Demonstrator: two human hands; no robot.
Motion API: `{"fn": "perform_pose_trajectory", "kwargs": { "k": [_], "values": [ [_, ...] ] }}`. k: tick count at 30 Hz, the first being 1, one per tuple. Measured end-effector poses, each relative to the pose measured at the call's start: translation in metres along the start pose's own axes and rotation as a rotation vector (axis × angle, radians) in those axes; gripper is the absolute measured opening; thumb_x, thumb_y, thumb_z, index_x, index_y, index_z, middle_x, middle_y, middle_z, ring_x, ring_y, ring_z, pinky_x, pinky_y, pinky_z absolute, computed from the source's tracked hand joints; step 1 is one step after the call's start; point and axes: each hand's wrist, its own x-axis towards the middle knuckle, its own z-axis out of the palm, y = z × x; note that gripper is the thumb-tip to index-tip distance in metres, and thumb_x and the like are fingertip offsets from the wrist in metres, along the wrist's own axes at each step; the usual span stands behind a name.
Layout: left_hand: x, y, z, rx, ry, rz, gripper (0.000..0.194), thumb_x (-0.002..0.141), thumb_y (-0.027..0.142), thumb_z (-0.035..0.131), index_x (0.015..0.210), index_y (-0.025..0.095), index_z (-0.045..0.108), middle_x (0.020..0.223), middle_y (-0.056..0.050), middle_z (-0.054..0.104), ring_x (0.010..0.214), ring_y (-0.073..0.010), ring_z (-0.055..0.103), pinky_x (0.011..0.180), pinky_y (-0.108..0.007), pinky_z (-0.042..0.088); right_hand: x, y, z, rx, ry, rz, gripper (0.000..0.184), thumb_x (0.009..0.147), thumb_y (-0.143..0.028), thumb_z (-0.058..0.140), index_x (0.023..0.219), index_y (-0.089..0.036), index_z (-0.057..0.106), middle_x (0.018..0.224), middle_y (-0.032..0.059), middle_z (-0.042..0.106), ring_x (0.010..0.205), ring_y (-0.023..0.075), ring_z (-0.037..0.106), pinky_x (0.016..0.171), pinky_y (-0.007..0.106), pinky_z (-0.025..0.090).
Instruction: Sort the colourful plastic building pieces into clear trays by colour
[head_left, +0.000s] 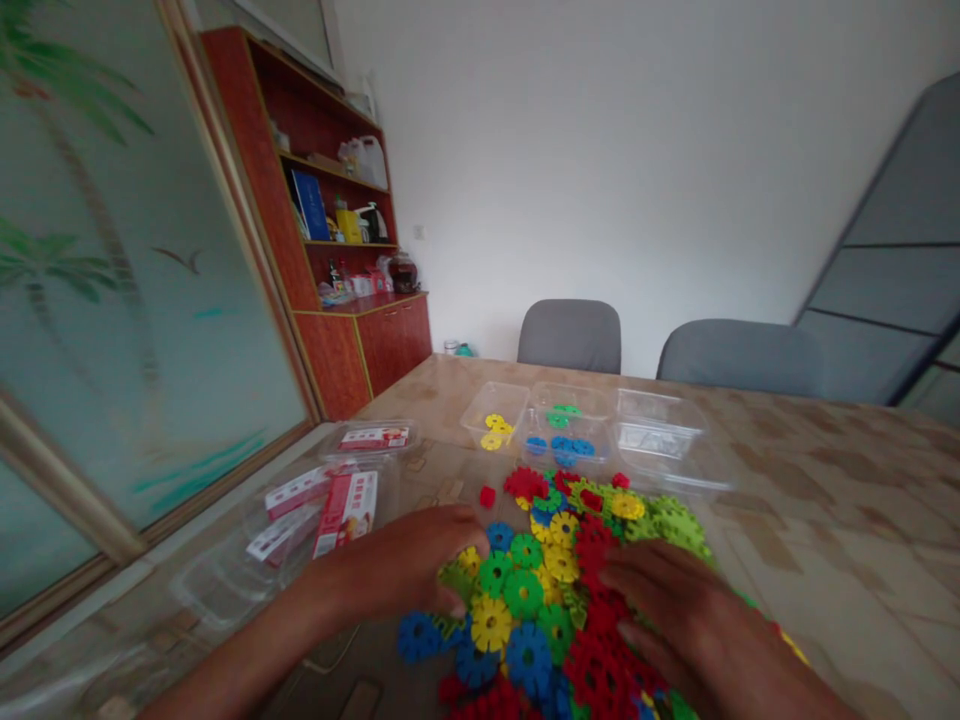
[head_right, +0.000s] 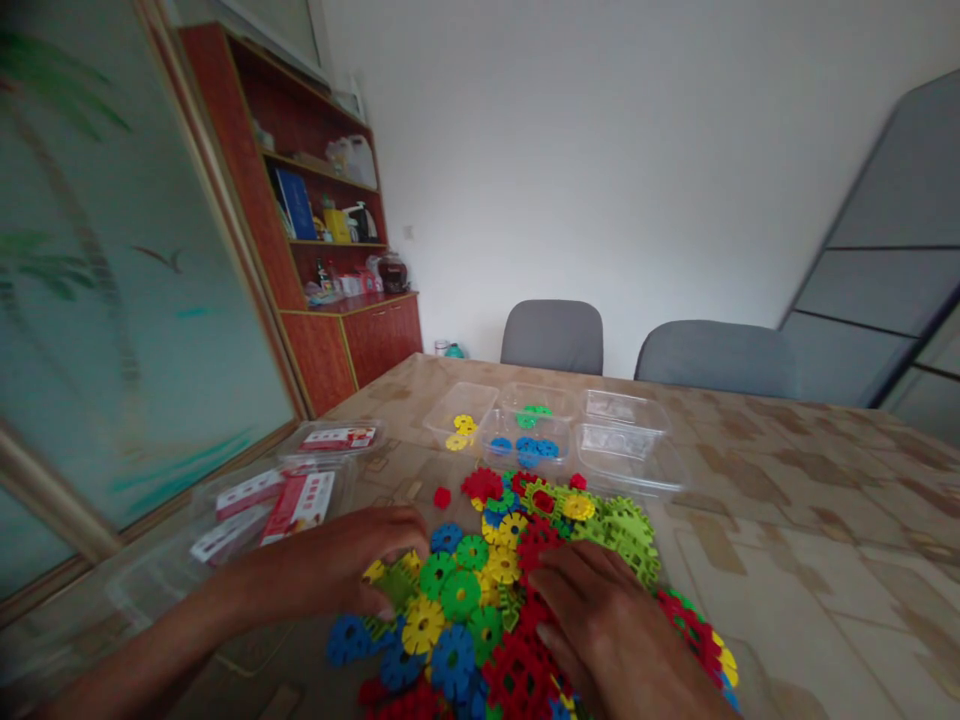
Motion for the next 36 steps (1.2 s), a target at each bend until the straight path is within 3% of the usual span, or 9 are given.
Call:
{"fn": "perform_pose_trajectory", "kwargs": {
  "k": [6,9,12,16,21,24,27,30,36],
  "values": [
    [-0.003,0.007,0.013,0.043,-0.067,0.019,0.051,0.067,0.022,0.079,0.112,0.025,0.054,0.118,-0.003,0.054,0.105,-0.0249,0.054,0.086,-0.031,0.043,0.003,-0.027,0.018,0.0,0.035,-0.216,0.022,0.084,-0.024,0.063,0.106,-0.023,0.065,0.109,0.0058,0.071,0.091,0.0244,0.068,0.076,0.034,0.057],
    [0.002,0.012,0.021,0.067,-0.031,0.027,0.048,0.07,0.017,0.076,0.112,0.025,0.053,0.116,-0.003,0.054,0.103,-0.0241,0.055,0.086,-0.032,0.043,0.002,-0.022,0.019,-0.033,-0.018,-0.165,0.041,0.076,-0.026,0.071,0.116,-0.021,0.062,0.118,0.0088,0.067,0.101,0.0285,0.064,0.084,0.039,0.055],
    [0.008,0.019,0.022,0.071,0.019,0.03,0.035,0.076,0.012,0.069,0.106,0.023,0.055,0.109,-0.004,0.057,0.099,-0.0229,0.056,0.085,-0.031,0.044,-0.001,-0.007,0.019,-0.136,0.038,-0.072,0.052,0.074,-0.02,0.069,0.124,-0.019,0.057,0.126,0.0112,0.062,0.11,0.0312,0.058,0.09,0.045,0.051],
    [0.013,0.027,0.02,0.047,0.089,0.102,0.03,0.084,0.02,0.065,0.112,0.023,0.057,0.112,-0.005,0.058,0.104,-0.0226,0.056,0.089,-0.032,0.043,-0.004,0.004,0.015,-0.229,0.158,0.017,0.051,0.075,-0.012,0.063,0.125,-0.019,0.056,0.128,0.0121,0.059,0.114,0.0317,0.055,0.093,0.049,0.046],
    [0.015,0.028,0.033,0.011,0.032,0.273,0.054,0.079,0.039,0.071,0.128,0.03,0.05,0.134,-0.004,0.051,0.121,-0.0257,0.048,0.103,-0.036,0.035,0.002,-0.012,0.01,-0.062,-0.008,-0.11,0.042,0.075,-0.025,0.067,0.117,-0.023,0.061,0.113,0.0066,0.068,0.107,0.0269,0.059,0.097,0.042,0.043],
    [0.017,0.026,0.037,0.04,0.055,0.251,0.044,0.081,0.034,0.069,0.122,0.029,0.054,0.128,-0.005,0.055,0.116,-0.026,0.052,0.097,-0.035,0.04,0.005,-0.015,0.018,-0.021,-0.036,-0.098,0.036,0.076,-0.023,0.068,0.112,-0.024,0.063,0.108,0.0047,0.069,0.104,0.0246,0.06,0.097,0.041,0.041],
    [0.019,0.024,0.035,0.078,0.078,0.22,0.028,0.085,0.025,0.065,0.112,0.026,0.058,0.12,-0.005,0.058,0.109,-0.0245,0.056,0.091,-0.032,0.043,0.005,-0.007,0.024,-0.055,0.082,-0.019,0.028,0.079,-0.013,0.064,0.104,-0.025,0.065,0.107,0.0041,0.069,0.102,0.0233,0.06,0.097,0.043,0.04],
    [0.02,0.023,0.029,0.096,0.1,0.213,0.021,0.088,0.021,0.06,0.109,0.024,0.059,0.117,-0.005,0.059,0.107,-0.023,0.056,0.091,-0.03,0.042,0.003,0.0,0.015,-0.061,0.131,0.032,0.026,0.08,-0.014,0.064,0.104,-0.023,0.065,0.108,0.0053,0.069,0.101,0.0246,0.06,0.095,0.045,0.041],
    [0.018,0.028,0.02,0.098,0.118,0.229,0.016,0.093,0.023,0.054,0.107,0.021,0.059,0.111,-0.006,0.061,0.104,-0.0208,0.057,0.09,-0.029,0.041,-0.002,-0.008,-0.016,0.064,-0.027,0.07,0.012,0.087,-0.017,0.058,0.096,-0.021,0.065,0.092,0.004,0.067,0.085,0.0217,0.06,0.075,0.036,0.049]
  ]
}}
